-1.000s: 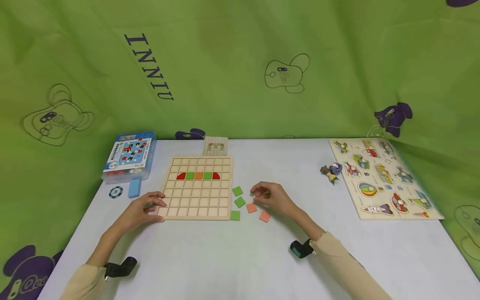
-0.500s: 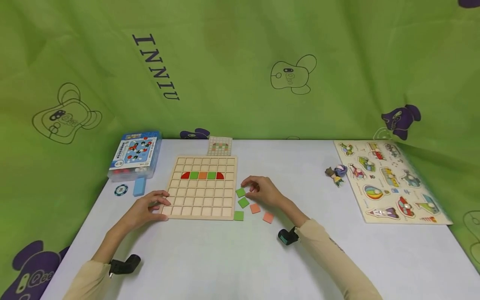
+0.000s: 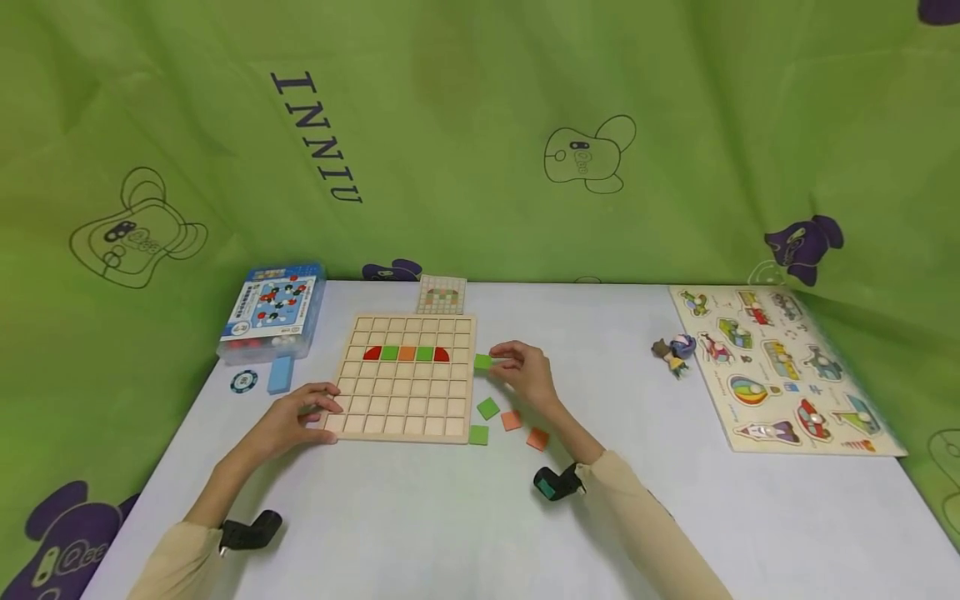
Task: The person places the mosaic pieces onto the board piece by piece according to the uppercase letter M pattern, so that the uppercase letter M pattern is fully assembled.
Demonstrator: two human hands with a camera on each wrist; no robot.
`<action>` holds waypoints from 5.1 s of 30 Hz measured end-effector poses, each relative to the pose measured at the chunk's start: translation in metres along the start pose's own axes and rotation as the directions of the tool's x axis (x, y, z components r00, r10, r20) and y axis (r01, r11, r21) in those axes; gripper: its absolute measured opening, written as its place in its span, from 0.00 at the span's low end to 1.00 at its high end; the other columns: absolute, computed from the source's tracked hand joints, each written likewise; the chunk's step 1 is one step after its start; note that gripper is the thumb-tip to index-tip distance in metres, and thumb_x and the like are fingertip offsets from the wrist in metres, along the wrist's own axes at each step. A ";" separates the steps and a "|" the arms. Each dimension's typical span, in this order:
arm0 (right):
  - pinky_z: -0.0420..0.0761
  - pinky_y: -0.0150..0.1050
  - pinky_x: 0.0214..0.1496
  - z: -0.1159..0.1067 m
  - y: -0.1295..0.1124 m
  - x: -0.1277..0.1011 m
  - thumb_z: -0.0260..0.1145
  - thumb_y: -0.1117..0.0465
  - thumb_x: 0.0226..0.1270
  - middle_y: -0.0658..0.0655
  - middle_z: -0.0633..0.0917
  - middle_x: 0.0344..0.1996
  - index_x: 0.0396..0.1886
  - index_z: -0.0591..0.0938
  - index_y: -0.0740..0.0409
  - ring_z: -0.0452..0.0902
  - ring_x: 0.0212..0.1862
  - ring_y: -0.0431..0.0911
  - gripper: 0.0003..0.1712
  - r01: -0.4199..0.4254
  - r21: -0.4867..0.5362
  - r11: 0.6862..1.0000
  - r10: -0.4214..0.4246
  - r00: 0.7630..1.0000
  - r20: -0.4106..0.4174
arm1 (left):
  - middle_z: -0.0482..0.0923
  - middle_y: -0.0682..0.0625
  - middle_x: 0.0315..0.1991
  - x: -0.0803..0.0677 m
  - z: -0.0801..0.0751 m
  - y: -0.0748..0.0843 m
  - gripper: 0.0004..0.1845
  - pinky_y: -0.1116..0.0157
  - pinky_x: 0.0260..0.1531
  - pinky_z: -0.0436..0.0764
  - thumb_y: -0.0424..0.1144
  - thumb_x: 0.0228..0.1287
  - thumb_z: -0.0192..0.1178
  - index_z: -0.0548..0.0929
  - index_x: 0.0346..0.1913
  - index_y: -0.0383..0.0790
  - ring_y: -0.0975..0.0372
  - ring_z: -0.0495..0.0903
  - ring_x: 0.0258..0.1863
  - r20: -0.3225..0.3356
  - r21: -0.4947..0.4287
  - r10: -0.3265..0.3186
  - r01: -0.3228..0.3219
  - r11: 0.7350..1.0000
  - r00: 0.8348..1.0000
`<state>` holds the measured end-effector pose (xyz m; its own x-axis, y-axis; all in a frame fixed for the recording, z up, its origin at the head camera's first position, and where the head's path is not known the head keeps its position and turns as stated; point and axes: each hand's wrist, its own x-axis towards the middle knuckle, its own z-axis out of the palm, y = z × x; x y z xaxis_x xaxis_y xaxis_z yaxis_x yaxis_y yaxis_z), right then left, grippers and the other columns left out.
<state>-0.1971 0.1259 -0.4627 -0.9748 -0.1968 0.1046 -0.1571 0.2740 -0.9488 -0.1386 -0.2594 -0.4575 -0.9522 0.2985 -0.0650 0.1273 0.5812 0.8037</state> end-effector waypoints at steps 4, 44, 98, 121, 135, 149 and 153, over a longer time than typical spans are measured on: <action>0.84 0.32 0.40 0.023 -0.010 0.005 0.70 0.77 0.54 0.68 0.84 0.43 0.44 0.81 0.71 0.84 0.41 0.56 0.16 -0.069 0.030 0.997 0.071 0.993 -0.092 | 0.70 0.38 0.59 0.000 -0.001 0.001 0.17 0.54 0.52 0.79 0.28 0.42 0.75 0.83 0.39 0.33 0.44 0.66 0.62 -0.006 0.004 0.008 -0.008 1.000 1.000; 0.84 0.31 0.40 0.157 -0.044 0.040 0.68 0.80 0.53 0.69 0.83 0.42 0.44 0.78 0.76 0.84 0.40 0.56 0.17 0.083 0.053 0.995 -0.086 0.995 0.050 | 0.70 0.38 0.60 0.002 0.002 -0.001 0.17 0.52 0.55 0.77 0.27 0.43 0.75 0.83 0.38 0.33 0.44 0.66 0.62 -0.013 -0.001 0.003 -0.003 1.000 1.000; 0.82 0.28 0.36 0.145 -0.047 0.012 0.72 0.74 0.53 0.63 0.85 0.37 0.41 0.82 0.72 0.82 0.34 0.47 0.14 0.217 -0.114 0.969 -0.200 0.969 0.145 | 0.70 0.37 0.60 -0.002 0.000 -0.001 0.17 0.53 0.55 0.77 0.26 0.44 0.74 0.83 0.40 0.32 0.43 0.66 0.62 -0.002 0.002 0.027 -0.027 1.000 1.000; 0.83 0.29 0.37 0.172 -0.043 0.028 0.72 0.78 0.50 0.66 0.84 0.37 0.43 0.79 0.73 0.83 0.36 0.50 0.18 0.134 -0.024 0.991 -0.130 0.983 0.129 | 0.69 0.36 0.60 -0.001 0.000 0.001 0.17 0.52 0.55 0.77 0.26 0.44 0.74 0.82 0.40 0.30 0.43 0.66 0.62 0.003 -0.025 0.014 -0.014 1.000 1.000; 0.84 0.31 0.40 0.110 -0.046 -0.001 0.71 0.76 0.52 0.66 0.84 0.40 0.44 0.80 0.70 0.83 0.39 0.53 0.17 0.049 0.074 0.996 -0.056 0.993 0.101 | 0.70 0.36 0.58 0.000 0.001 0.000 0.17 0.52 0.54 0.77 0.27 0.44 0.74 0.82 0.39 0.31 0.43 0.68 0.61 -0.006 -0.012 0.021 -0.021 1.000 1.000; 0.83 0.31 0.43 -0.037 0.015 -0.045 0.70 0.73 0.57 0.65 0.84 0.41 0.45 0.80 0.69 0.81 0.39 0.48 0.15 0.096 -0.060 0.994 -0.084 0.979 0.187 | 0.69 0.38 0.61 0.001 0.002 -0.001 0.17 0.54 0.55 0.77 0.27 0.43 0.74 0.83 0.39 0.34 0.44 0.66 0.62 -0.002 0.009 -0.018 0.019 1.000 1.000; 0.83 0.32 0.43 -0.038 0.021 -0.029 0.70 0.72 0.57 0.62 0.84 0.40 0.45 0.81 0.67 0.81 0.39 0.47 0.15 0.136 -0.082 0.987 -0.104 0.946 0.308 | 0.69 0.37 0.60 0.001 0.002 -0.002 0.17 0.53 0.55 0.77 0.27 0.43 0.74 0.83 0.38 0.33 0.44 0.66 0.62 -0.003 -0.001 -0.009 0.009 1.000 1.000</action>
<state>-0.1783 0.1728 -0.4749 -0.8566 -0.5049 0.1061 -0.3004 0.3207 -0.8983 -0.1394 -0.2582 -0.4602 -0.9540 0.2915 -0.0704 0.1187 0.5827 0.8040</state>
